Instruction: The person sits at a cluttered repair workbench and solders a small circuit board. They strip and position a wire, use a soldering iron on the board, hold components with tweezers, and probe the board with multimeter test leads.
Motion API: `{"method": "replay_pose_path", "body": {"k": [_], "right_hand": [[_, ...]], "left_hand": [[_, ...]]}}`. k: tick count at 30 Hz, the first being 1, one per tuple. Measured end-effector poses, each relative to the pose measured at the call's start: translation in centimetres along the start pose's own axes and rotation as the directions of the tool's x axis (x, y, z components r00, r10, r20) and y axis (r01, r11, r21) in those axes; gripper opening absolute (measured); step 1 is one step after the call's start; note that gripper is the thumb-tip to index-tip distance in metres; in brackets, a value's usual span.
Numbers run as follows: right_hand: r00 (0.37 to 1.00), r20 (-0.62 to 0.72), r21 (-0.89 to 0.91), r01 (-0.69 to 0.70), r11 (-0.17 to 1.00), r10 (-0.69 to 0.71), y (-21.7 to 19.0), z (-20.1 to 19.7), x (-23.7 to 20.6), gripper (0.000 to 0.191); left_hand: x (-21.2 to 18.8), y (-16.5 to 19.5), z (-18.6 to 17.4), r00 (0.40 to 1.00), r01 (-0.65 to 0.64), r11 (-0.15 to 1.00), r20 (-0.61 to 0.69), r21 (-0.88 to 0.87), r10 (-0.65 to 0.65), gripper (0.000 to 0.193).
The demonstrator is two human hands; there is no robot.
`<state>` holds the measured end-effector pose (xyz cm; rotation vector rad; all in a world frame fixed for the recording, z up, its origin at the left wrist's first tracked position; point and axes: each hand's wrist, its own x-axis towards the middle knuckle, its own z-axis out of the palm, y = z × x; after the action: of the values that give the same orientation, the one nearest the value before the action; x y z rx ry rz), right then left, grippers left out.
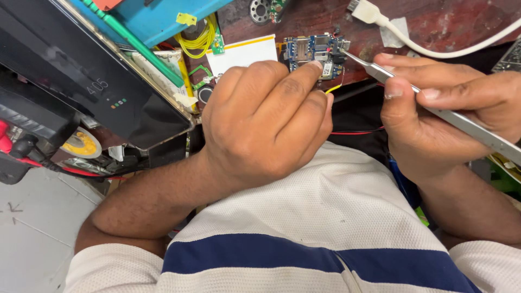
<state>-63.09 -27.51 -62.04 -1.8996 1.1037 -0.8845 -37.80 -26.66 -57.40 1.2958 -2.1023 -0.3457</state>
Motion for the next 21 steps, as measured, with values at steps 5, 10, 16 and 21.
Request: {"method": "replay_pose_path", "body": {"k": [5,10,16,21], "right_hand": [[1.000,0.005,0.030,0.013,0.999,-0.013,0.5,0.0,-0.2,0.026],[0.999,-0.014,0.033,0.035,0.999,-0.035,0.0,0.4,0.2,0.028],[0.993,-0.004,-0.026,0.114,0.993,-0.114,-0.1,0.8,1.1,0.030],[0.962,0.006,-0.048,0.274,0.961,-0.274,0.8,0.9,1.4,0.033]], "left_hand": [[-0.1,-0.2,0.1,1.000,-0.003,1.000,0.010,0.031,0.003,0.011],[-0.2,-0.3,-0.1,1.000,-0.005,1.000,0.030,0.024,0.004,0.010],[-0.4,-0.4,-0.2,0.999,-0.001,1.000,0.040,0.023,0.000,0.010],[-0.7,-0.5,-0.2,0.999,0.006,0.999,0.053,0.034,-0.007,0.007]]}}
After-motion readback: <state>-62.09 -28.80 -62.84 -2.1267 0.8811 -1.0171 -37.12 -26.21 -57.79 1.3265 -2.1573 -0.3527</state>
